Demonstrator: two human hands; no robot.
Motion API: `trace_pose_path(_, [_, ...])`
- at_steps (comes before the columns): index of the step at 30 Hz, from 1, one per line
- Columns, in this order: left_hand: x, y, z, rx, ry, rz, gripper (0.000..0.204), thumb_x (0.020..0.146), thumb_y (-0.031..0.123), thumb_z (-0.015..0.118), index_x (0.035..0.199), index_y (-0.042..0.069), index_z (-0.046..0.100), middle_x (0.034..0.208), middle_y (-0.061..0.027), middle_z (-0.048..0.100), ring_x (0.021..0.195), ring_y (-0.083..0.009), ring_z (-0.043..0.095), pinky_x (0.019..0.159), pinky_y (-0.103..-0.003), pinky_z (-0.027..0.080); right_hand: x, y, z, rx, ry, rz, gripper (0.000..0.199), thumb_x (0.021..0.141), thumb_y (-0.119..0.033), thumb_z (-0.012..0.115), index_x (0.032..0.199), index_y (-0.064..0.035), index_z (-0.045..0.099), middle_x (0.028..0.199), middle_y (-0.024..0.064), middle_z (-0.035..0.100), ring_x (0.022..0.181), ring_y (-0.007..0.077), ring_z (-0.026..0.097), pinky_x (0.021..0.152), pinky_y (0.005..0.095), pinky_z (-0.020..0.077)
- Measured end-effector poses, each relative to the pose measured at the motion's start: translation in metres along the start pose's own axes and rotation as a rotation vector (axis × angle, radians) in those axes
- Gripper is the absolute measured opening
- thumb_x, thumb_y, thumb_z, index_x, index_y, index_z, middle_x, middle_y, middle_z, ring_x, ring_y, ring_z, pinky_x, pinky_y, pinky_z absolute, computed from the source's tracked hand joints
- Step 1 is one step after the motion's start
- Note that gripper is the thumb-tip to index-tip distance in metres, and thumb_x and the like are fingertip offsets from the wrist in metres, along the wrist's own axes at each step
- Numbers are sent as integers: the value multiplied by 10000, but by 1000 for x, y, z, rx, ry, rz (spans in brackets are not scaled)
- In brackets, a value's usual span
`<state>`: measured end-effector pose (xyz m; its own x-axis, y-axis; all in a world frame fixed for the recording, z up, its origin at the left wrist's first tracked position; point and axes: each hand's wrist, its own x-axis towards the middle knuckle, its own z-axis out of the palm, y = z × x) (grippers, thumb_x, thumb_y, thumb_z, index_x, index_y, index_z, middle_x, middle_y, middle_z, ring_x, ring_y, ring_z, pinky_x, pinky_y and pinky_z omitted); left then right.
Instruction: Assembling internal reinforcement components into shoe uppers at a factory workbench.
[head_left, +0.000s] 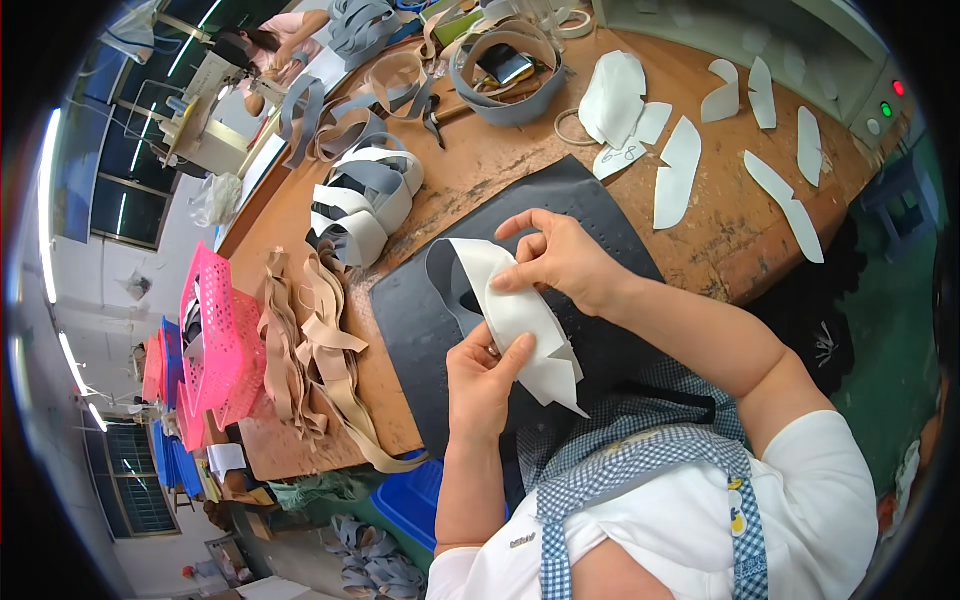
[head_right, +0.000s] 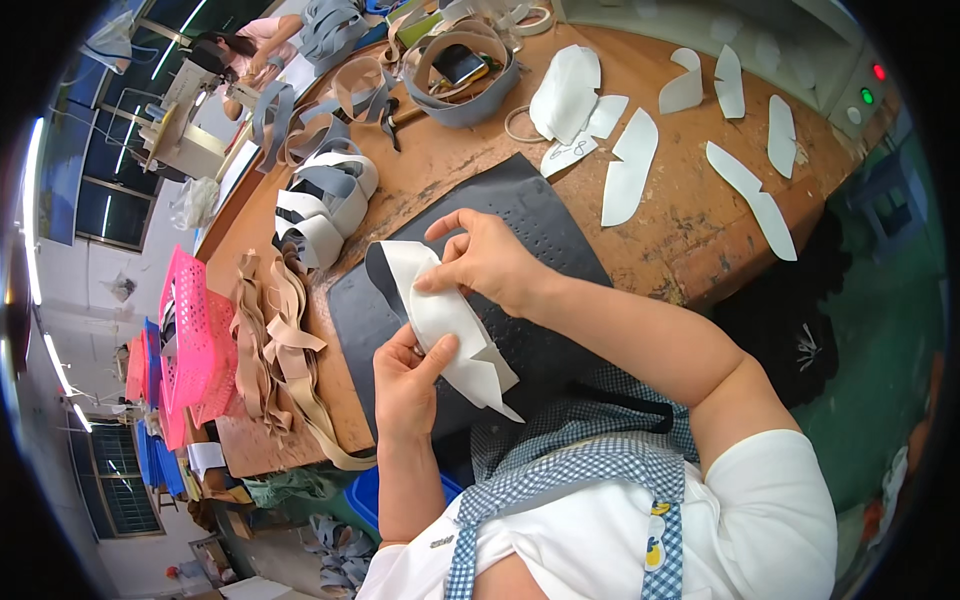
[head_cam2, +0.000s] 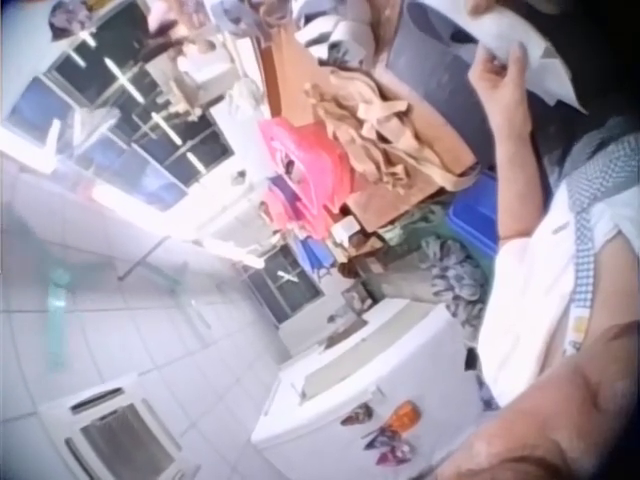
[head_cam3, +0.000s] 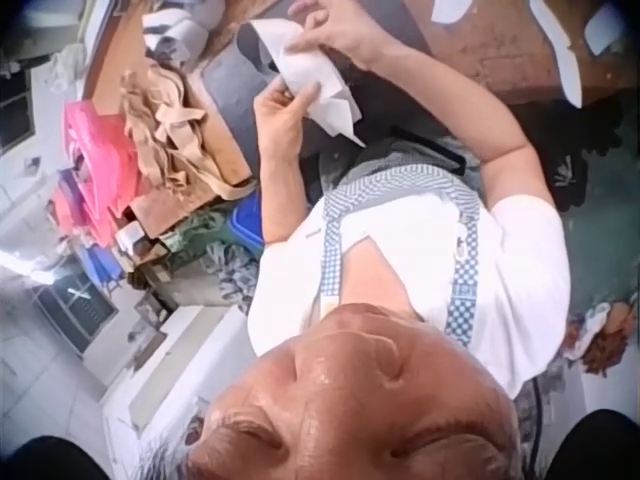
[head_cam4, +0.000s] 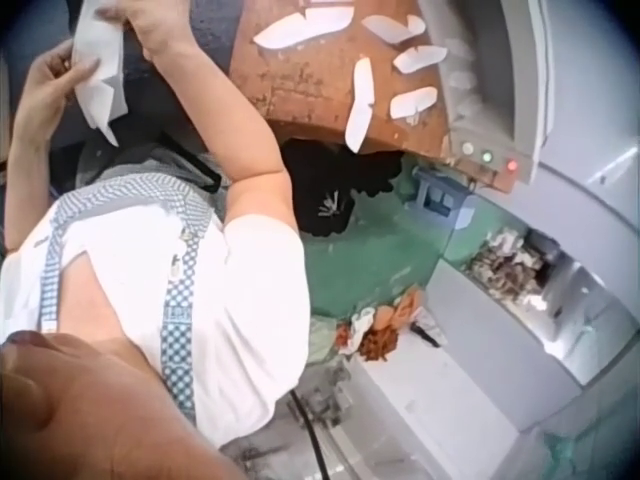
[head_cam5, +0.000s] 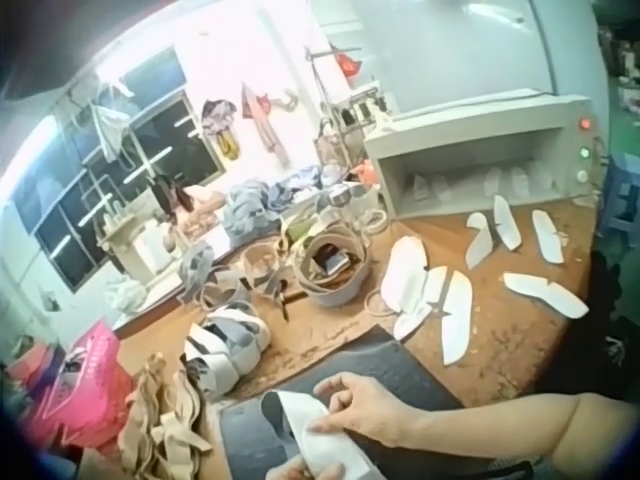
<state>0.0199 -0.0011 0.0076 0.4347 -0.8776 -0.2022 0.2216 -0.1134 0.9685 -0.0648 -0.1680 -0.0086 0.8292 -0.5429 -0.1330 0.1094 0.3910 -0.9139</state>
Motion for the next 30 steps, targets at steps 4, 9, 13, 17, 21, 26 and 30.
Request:
trace_pose_path(4, [2, 2, 6, -152, 104, 5, 285, 958, 150, 638, 1113, -89, 628, 973, -157, 715, 823, -185, 703, 740, -294, 566, -13, -9, 19, -150, 45, -58, 526, 789, -109, 801, 1193, 32, 495, 726, -9, 578, 682, 68, 576, 623, 241, 501])
trace_pose_path(9, [0, 2, 15, -109, 95, 11, 297, 979, 211, 617, 1059, -74, 648, 852, -156, 721, 726, -196, 710, 667, -312, 580, 3, -3, 11, 68, 67, -130, 362, 904, -106, 695, 1180, 9, 491, 806, 35, 650, 723, 78, 610, 580, 221, 488])
trace_pose_path(13, [0, -2, 11, -53, 175, 13, 239, 954, 167, 656, 1014, -64, 665, 836, -104, 716, 694, -135, 678, 632, -268, 543, 13, 4, 1, 63, 179, -258, 322, 926, -153, 683, 1145, -3, 501, 738, 41, 655, 645, 79, 603, 544, 213, 469])
trace_pose_path(17, [-2, 13, 0, 139, 142, 74, 190, 911, 136, 712, 942, -47, 672, 791, -30, 693, 644, -72, 614, 575, -215, 467, 3, -13, -12, -199, 238, -104, 272, 975, -231, 618, 1125, -23, 526, 690, 37, 631, 499, 75, 526, 478, 212, 424])
trace_pose_path(21, [1, 70, -18, 1058, -92, 230, 168, 806, 165, 773, 834, 36, 669, 636, -90, 595, 560, -164, 587, 546, -316, 447, -24, -53, -6, -850, 54, -745, 441, 820, -98, 731, 1199, -8, 523, 921, 97, 657, 815, 206, 638, 754, 348, 516])
trace_pose_path(26, [21, 77, 4, 1295, 26, 895, 170, 782, 145, 773, 838, 40, 651, 719, -95, 595, 621, -301, 588, 582, -408, 474, -14, -26, -6, -978, -339, -457, 572, 766, -98, 725, 1296, -55, 513, 1090, 168, 631, 1085, 357, 585, 998, 438, 435])
trace_pose_path(30, [-5, 32, -4, 803, 416, 406, 196, 919, 122, 686, 777, 11, 608, 719, -65, 604, 628, -129, 587, 565, -252, 453, -29, -7, -26, -667, -214, -332, 485, 741, -17, 752, 1201, 0, 598, 1118, 141, 654, 1029, 280, 640, 904, 362, 501])
